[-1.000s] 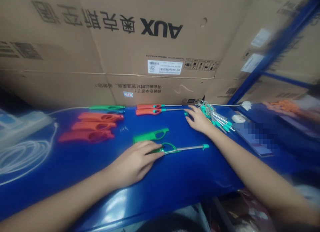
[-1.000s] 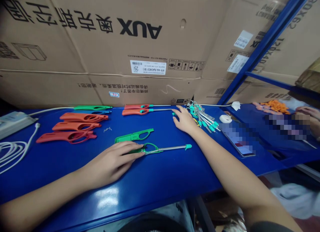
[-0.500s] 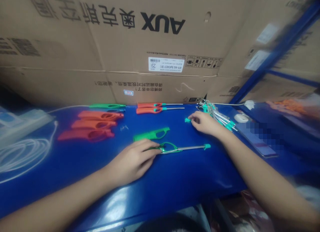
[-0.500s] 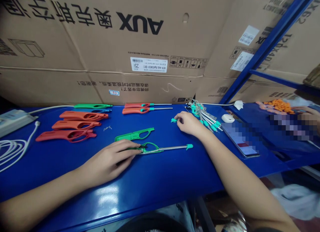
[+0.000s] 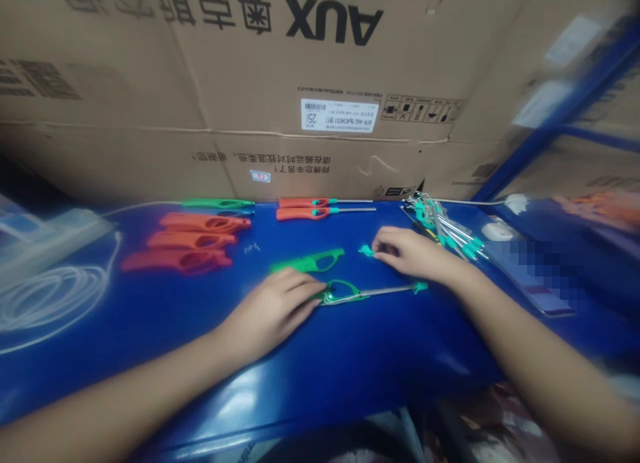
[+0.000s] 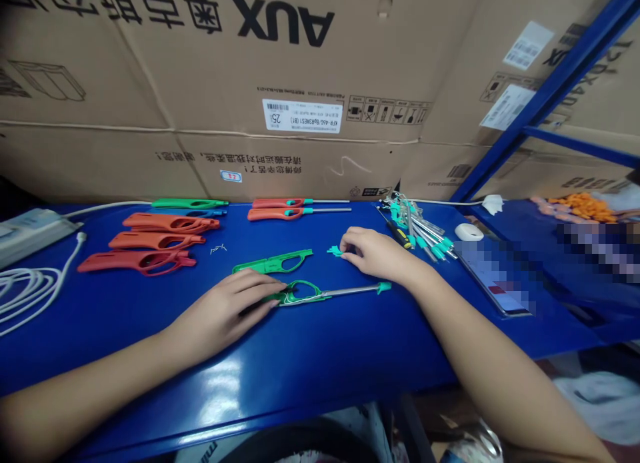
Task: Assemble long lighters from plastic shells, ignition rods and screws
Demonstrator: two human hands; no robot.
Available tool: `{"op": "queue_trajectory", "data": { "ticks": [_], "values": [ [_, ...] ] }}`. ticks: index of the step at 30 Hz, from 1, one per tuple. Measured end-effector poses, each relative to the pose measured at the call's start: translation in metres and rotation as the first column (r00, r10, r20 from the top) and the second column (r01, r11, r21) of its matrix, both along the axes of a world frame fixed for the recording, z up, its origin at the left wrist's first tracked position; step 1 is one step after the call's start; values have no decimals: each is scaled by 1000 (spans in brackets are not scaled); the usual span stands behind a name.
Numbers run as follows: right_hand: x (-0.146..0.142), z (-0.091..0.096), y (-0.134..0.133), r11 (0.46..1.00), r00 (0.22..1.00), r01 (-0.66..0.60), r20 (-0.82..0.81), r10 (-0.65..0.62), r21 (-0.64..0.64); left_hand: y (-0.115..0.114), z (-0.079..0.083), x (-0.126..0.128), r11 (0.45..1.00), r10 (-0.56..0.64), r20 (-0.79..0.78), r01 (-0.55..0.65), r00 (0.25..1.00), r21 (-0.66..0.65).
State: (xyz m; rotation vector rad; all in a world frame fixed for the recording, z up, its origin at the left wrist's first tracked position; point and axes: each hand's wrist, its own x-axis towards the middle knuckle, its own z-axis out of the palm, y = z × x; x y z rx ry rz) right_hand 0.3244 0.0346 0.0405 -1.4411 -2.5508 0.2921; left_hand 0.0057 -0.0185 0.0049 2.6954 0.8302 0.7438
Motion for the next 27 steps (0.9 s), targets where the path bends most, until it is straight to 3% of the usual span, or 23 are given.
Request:
{"op": "queue_trajectory", "data": {
  "ticks": [4, 11, 17, 27],
  "values": [
    [-9, -2, -5, 992, 987, -124, -107, 122, -12, -2, 2, 0, 1000, 10, -15, -10, 1000, -23],
    [-36, 7, -30, 971, 934, -220, -308, 180, -98, 0, 2, -1, 996, 1, 31, 2, 1000, -93],
    [-45, 4, -39, 930, 921, -358, -200, 335, -86, 1, 0, 0, 992, -3, 79, 13, 997, -125],
    [-48, -11, -36, 932, 915, -351, -242, 323, -85, 0, 3, 1, 991, -6, 58, 13, 998, -131]
  ]
}}
